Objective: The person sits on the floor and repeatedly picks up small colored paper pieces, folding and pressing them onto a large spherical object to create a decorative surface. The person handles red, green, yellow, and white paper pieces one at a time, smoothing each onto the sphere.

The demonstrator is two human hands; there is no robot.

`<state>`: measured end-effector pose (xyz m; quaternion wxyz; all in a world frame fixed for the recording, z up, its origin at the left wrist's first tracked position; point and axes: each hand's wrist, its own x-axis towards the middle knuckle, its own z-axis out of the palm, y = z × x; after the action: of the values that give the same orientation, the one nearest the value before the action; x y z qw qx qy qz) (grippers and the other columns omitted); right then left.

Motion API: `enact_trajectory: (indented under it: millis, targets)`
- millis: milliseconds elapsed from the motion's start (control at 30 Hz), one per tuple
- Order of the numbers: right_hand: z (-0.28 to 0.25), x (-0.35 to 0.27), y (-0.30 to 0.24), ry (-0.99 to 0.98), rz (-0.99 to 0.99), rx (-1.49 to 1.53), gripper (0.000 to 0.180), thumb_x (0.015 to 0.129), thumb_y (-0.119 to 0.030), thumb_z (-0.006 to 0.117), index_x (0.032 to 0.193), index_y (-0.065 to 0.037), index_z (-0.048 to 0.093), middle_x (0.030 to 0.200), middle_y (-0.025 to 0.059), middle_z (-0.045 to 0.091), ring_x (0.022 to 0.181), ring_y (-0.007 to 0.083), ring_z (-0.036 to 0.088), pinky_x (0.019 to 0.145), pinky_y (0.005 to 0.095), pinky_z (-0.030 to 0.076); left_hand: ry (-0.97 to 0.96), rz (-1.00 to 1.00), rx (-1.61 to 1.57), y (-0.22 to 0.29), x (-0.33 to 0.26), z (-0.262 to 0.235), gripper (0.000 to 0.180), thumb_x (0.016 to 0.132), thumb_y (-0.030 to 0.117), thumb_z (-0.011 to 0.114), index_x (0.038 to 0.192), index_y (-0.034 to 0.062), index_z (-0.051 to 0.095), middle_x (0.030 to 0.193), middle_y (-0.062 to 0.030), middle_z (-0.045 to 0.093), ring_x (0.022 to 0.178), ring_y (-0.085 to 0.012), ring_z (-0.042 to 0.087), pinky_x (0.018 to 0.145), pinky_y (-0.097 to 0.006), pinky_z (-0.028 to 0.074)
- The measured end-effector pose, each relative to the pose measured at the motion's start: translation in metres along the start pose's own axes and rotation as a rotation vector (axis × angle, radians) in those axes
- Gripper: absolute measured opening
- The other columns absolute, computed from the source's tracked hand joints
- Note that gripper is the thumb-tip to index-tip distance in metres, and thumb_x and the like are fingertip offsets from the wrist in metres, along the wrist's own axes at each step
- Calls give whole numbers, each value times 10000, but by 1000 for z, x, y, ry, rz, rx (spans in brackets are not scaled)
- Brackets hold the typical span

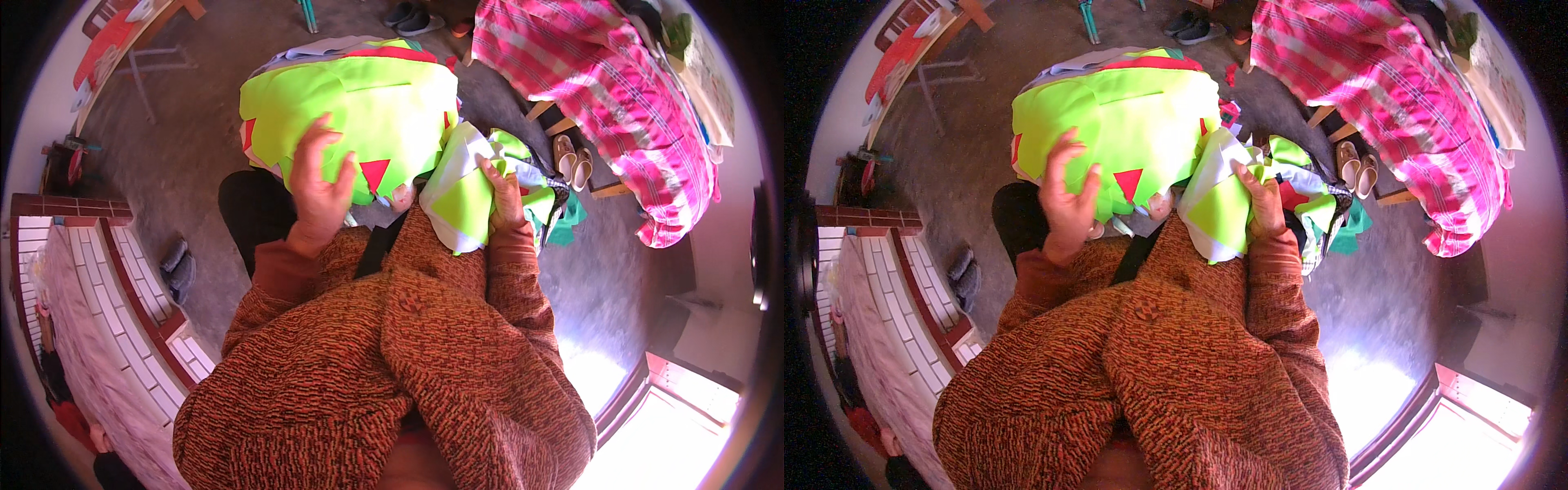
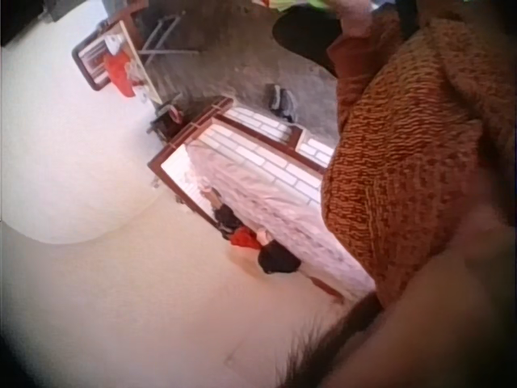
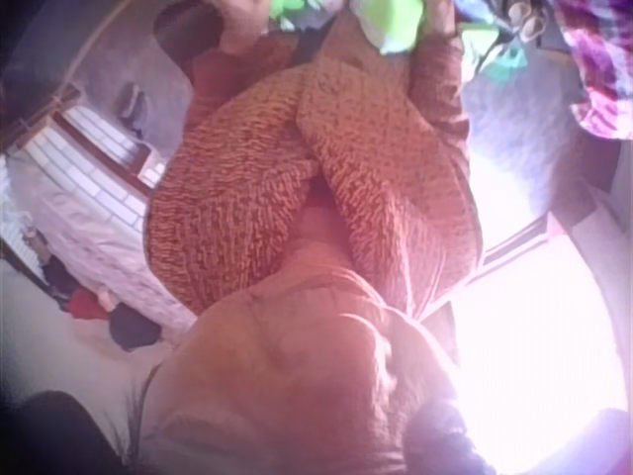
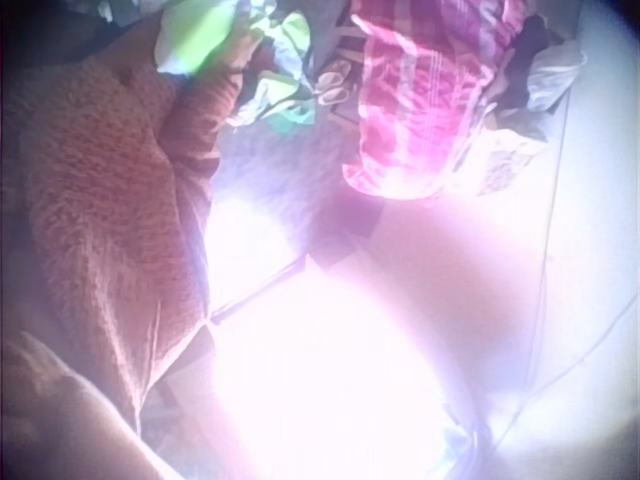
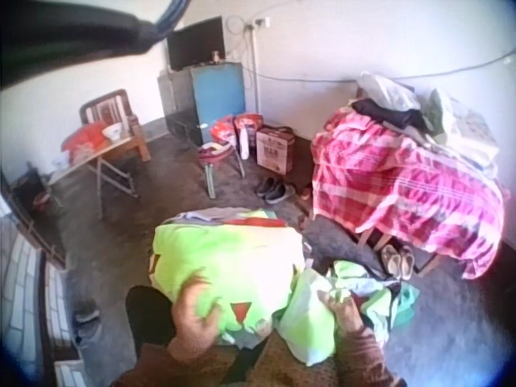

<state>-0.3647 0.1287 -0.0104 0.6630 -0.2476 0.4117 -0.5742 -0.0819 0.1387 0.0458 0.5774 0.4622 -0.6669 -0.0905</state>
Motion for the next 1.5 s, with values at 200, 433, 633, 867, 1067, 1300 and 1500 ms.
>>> enact_trajectory:
  millis: [200,433,633,867,1067,1300,1500]
  targets:
    - [-7,7,2,-10,-7,-68,402,895,-271,638,1163,21,572,1026,64,631,874,149,609,772,287,498,-440,85,-205,28,-12,65,336,763,31,711,1061,12,557,1106,-155,613,999,-282,617,859,-355,486]
    - [8,-1,-2,32,-86,-179,327,928,-250,566,1133,3,591,994,78,646,820,147,627,694,274,516,-514,63,30,27,-29,125,383,701,242,765,966,77,543,896,-98,525,838,-310,570,697,-426,477]
    - [-2,5,2,22,-25,-170,297,944,-203,544,1146,12,575,1018,85,643,857,155,625,717,282,516,-584,13,151,35,-27,130,362,651,250,796,889,90,575,874,-78,521,825,-280,565,699,-419,457]
    - [-12,11,3,63,1,-201,308,944,-241,535,1139,-7,583,1020,76,639,856,155,616,726,288,506,-503,29,138,33,-32,136,352,642,214,794,867,77,562,881,-85,518,831,-286,552,713,-418,431]
    - [-3,7,4,63,-10,-123,318,949,-271,529,1117,-7,587,997,67,639,850,148,612,737,288,502,-581,-15,165,33,-31,136,280,687,229,744,833,39,601,877,-105,551,866,-281,563,738,-426,427]
    - [-4,7,3,48,14,-70,376,940,-345,538,1087,-4,599,944,69,648,794,148,613,688,284,499,-435,-26,61,26,-37,141,216,689,108,739,783,84,546,788,-79,551,757,-298,568,666,-421,434]
    - [-5,6,3,57,34,-29,368,866,-270,641,1131,-25,570,987,70,634,841,175,608,734,310,498,-441,11,-18,24,-38,138,225,689,105,740,765,80,530,733,-76,540,687,-305,556,641,-424,428]
